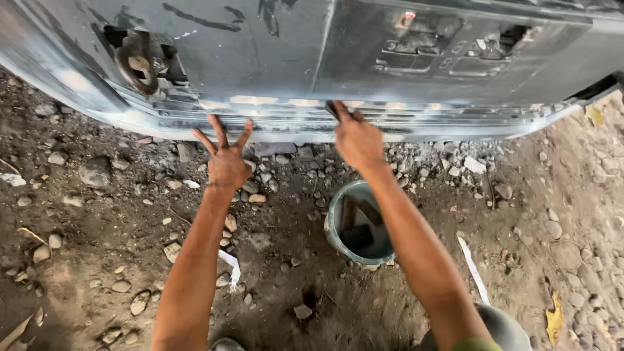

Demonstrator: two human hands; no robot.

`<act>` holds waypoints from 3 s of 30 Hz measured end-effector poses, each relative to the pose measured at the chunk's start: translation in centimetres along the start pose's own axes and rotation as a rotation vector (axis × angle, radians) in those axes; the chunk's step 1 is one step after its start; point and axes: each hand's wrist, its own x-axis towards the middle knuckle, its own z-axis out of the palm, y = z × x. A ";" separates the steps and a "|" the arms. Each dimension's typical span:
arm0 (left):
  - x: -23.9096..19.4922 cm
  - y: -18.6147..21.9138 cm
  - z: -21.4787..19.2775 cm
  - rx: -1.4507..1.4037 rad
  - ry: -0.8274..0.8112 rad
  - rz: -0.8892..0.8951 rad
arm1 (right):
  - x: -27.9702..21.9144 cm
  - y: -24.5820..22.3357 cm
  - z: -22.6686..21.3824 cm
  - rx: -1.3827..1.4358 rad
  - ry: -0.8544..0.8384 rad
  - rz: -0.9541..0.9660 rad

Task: The person sands the lower edge and front grille area of a car bumper using a sanding block. They repeatedly dip the sanding block into a bucket of water and continue sanding different sections of the bumper.

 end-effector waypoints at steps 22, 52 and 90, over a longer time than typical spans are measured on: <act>0.4 0.9 1.0 0.521 0.021 0.027 | 0.7 2.8 1.5 -0.151 0.158 -0.155; 4.8 5.2 5.4 1.007 0.077 0.044 | -10.7 14.4 5.3 0.096 -0.750 0.350; 0.0 15.1 -8.8 0.438 0.004 0.133 | -26.4 -18.4 20.2 2.862 -1.061 0.461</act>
